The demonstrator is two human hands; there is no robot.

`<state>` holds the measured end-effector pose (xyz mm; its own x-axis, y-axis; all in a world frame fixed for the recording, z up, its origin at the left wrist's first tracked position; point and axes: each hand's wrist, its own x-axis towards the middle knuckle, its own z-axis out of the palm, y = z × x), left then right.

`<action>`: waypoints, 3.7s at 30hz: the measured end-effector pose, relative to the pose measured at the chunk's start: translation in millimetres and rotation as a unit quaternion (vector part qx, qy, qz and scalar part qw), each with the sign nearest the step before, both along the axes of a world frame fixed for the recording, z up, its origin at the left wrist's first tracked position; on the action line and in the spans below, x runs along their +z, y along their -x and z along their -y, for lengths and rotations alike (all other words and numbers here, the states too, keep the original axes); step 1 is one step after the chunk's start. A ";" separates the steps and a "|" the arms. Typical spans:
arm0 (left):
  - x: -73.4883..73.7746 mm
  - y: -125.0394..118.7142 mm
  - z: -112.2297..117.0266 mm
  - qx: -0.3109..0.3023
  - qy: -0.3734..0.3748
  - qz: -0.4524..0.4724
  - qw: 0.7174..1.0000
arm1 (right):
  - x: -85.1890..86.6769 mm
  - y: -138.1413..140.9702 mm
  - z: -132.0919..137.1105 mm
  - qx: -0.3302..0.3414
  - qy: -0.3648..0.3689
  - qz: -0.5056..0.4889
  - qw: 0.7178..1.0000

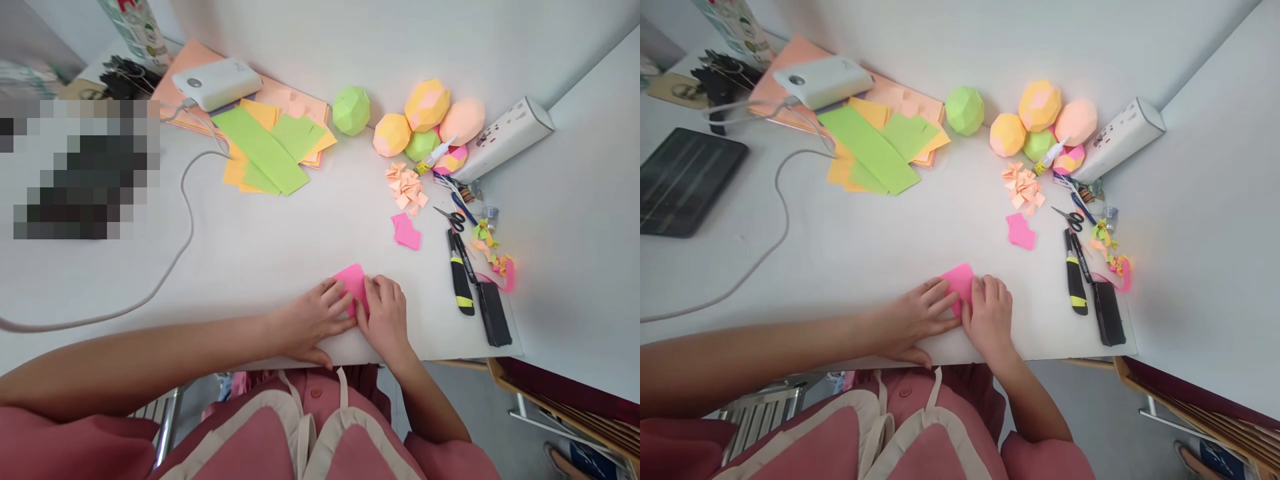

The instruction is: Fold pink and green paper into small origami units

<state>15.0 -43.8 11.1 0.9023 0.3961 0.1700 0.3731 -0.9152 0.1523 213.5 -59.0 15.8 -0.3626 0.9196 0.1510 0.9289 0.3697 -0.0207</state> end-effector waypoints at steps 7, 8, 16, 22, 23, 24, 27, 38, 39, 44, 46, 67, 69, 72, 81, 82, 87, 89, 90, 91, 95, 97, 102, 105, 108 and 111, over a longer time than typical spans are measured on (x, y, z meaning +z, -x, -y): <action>-3.0 -2.0 2.8 -0.003 0.001 -0.016 1.000 | -8.3 -10.3 14.4 -0.034 0.002 0.002 0.999; -4.0 -2.2 3.0 -0.002 0.000 -0.018 1.000 | -10.0 -14.9 15.3 -0.038 0.000 0.001 0.999; -6.5 -3.1 3.4 0.000 -0.003 -0.014 1.000 | -21.4 -54.3 20.0 -0.107 -0.081 -0.091 0.987; -8.5 1.2 1.6 -0.014 -0.025 0.011 1.000 | 3.6 -44.5 16.2 0.176 -0.055 -0.074 0.980; -9.5 1.8 0.8 -0.014 -0.033 0.018 0.999 | 8.6 -42.1 13.9 0.226 -0.026 -0.052 0.972; -10.5 2.2 -0.2 -0.012 -0.038 0.024 0.999 | 12.5 -40.4 11.2 0.260 -0.013 -0.033 0.965; -13.6 1.4 -3.8 0.001 -0.041 0.037 0.998 | 17.1 -39.7 2.3 0.318 -0.019 0.007 0.948; -18.5 -4.8 -13.5 0.117 0.075 0.212 0.967 | 21.1 -18.9 -14.5 0.261 -0.033 -0.161 0.951; -16.0 -3.3 -13.4 0.126 0.102 0.259 0.952 | 23.0 -13.5 -15.8 0.253 -0.033 -0.186 0.949; 5.6 7.8 -7.7 0.177 0.258 0.414 0.855 | 34.0 13.3 -26.9 0.239 -0.016 -0.325 0.915; 15.0 11.7 -5.7 0.206 0.300 0.447 0.817 | 38.7 23.6 -33.4 0.230 0.008 -0.383 0.894; 32.3 31.4 -15.0 0.301 0.477 0.567 0.600 | 42.2 22.1 -55.0 0.096 0.126 -0.596 0.787; 29.2 28.2 -13.1 0.288 0.499 0.554 0.600 | 40.3 33.7 -47.3 0.122 0.176 -0.589 0.779; 25.3 24.1 -11.1 0.274 0.505 0.538 0.617 | 39.0 45.6 -38.9 0.113 0.219 -0.580 0.777; 24.0 33.8 -21.2 0.262 0.427 0.553 0.666 | 39.5 23.4 -49.2 0.066 0.224 -0.620 0.749; 23.3 35.5 -23.2 0.259 0.425 0.560 0.662 | 39.7 22.3 -50.7 0.040 0.212 -0.644 0.734; 18.0 30.1 -24.3 0.170 0.587 0.506 0.609 | 36.6 29.9 -52.4 -0.071 0.156 -0.740 0.650; 18.0 25.3 -22.5 0.185 0.644 0.478 0.569 | 34.1 33.7 -51.4 -0.073 0.170 -0.748 0.637; 18.5 24.0 -22.5 0.208 0.654 0.481 0.545 | 33.1 34.4 -50.9 -0.071 0.187 -0.746 0.635; 19.2 24.0 -23.6 0.236 0.653 0.496 0.521 | 32.4 33.9 -50.7 -0.063 0.208 -0.741 0.636; 20.9 34.3 -36.4 0.300 0.621 0.559 0.460 | 32.9 24.1 -51.1 0.057 0.298 -0.697 0.650; 21.3 41.1 -42.7 0.292 0.617 0.566 0.463 | 34.1 18.7 -51.6 0.128 0.299 -0.673 0.664; 23.5 47.4 -43.8 0.228 0.635 0.509 0.534 | 37.0 18.7 -52.8 0.236 0.138 -0.562 0.780; 24.7 47.4 -41.2 0.202 0.642 0.481 0.562 | 36.4 23.2 -53.9 0.310 0.073 -0.479 0.818; 24.8 49.8 -42.6 0.211 0.654 0.480 0.545 | 32.5 23.9 -55.2 0.314 -0.009 -0.453 0.834; 24.0 52.2 -45.7 0.184 0.711 0.437 0.519 | 26.6 20.7 -57.5 0.260 -0.110 -0.428 0.858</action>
<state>-37.2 1.9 35.1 0.5460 0.7997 -0.2496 -0.2980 0.4639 0.8343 192.8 -1.5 42.4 -0.3847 0.5825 0.7161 0.3160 0.8120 -0.4907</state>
